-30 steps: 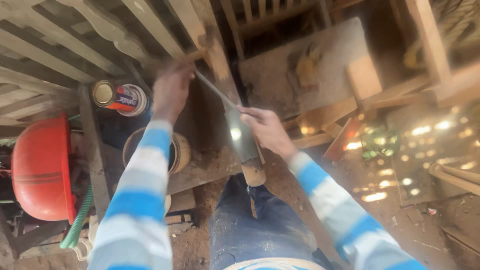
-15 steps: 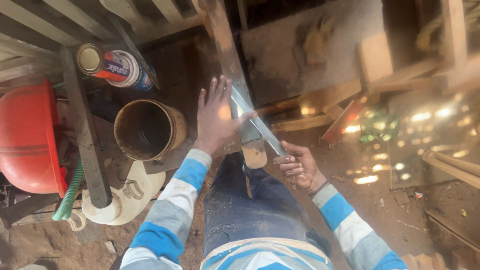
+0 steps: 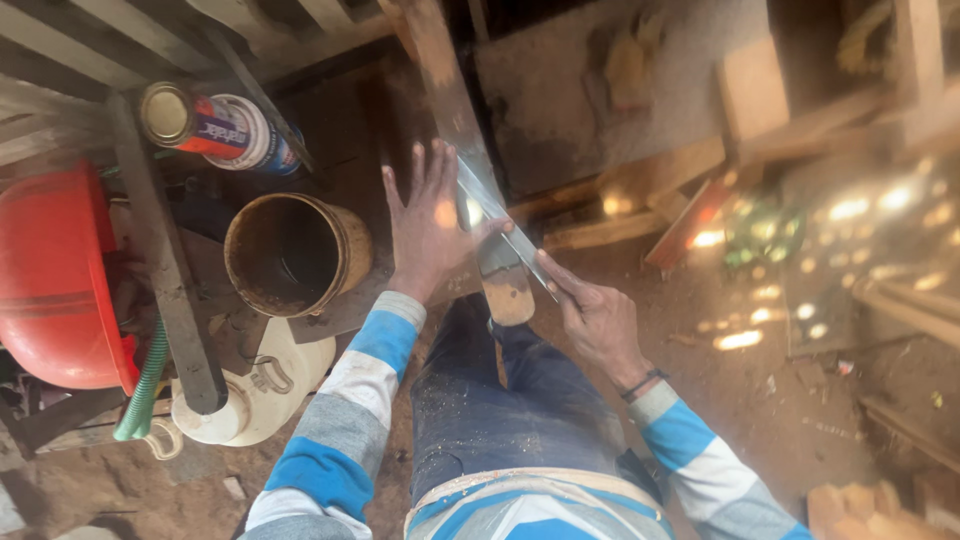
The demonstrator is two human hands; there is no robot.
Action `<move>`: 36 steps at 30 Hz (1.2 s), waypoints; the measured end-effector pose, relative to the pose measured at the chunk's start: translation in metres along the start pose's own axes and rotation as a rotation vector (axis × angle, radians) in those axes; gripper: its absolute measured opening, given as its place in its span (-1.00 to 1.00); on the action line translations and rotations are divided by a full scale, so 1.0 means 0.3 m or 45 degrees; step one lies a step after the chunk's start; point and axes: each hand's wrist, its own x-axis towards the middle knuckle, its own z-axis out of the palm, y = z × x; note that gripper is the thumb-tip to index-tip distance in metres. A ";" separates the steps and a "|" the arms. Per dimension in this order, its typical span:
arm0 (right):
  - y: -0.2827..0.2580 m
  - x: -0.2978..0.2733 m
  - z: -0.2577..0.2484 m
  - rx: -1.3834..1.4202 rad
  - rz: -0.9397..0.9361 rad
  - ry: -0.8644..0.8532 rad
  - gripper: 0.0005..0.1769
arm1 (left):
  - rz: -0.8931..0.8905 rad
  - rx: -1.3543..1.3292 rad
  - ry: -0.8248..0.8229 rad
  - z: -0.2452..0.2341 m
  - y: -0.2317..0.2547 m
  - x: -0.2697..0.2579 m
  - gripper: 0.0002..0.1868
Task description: The person rubs a metal file against the edge of a long metal strip while supporting it on a wooden beam, then dips the metal strip into a container of dark liquid.
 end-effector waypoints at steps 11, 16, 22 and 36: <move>0.033 -0.215 -0.069 -0.099 -0.134 0.004 -0.25 | 0.064 0.028 -0.046 0.006 0.184 -0.158 0.37; 0.039 0.144 0.105 -0.054 -0.113 0.056 -0.45 | -0.057 0.120 -0.214 -0.087 -0.073 0.160 0.27; 0.093 -0.329 -0.035 -0.006 -0.180 0.100 -0.30 | 0.048 0.029 -0.085 0.024 0.215 -0.226 0.39; -0.039 -0.248 -0.103 0.023 -0.371 0.427 -0.40 | -0.009 -0.058 -0.162 -0.035 0.213 -0.157 0.38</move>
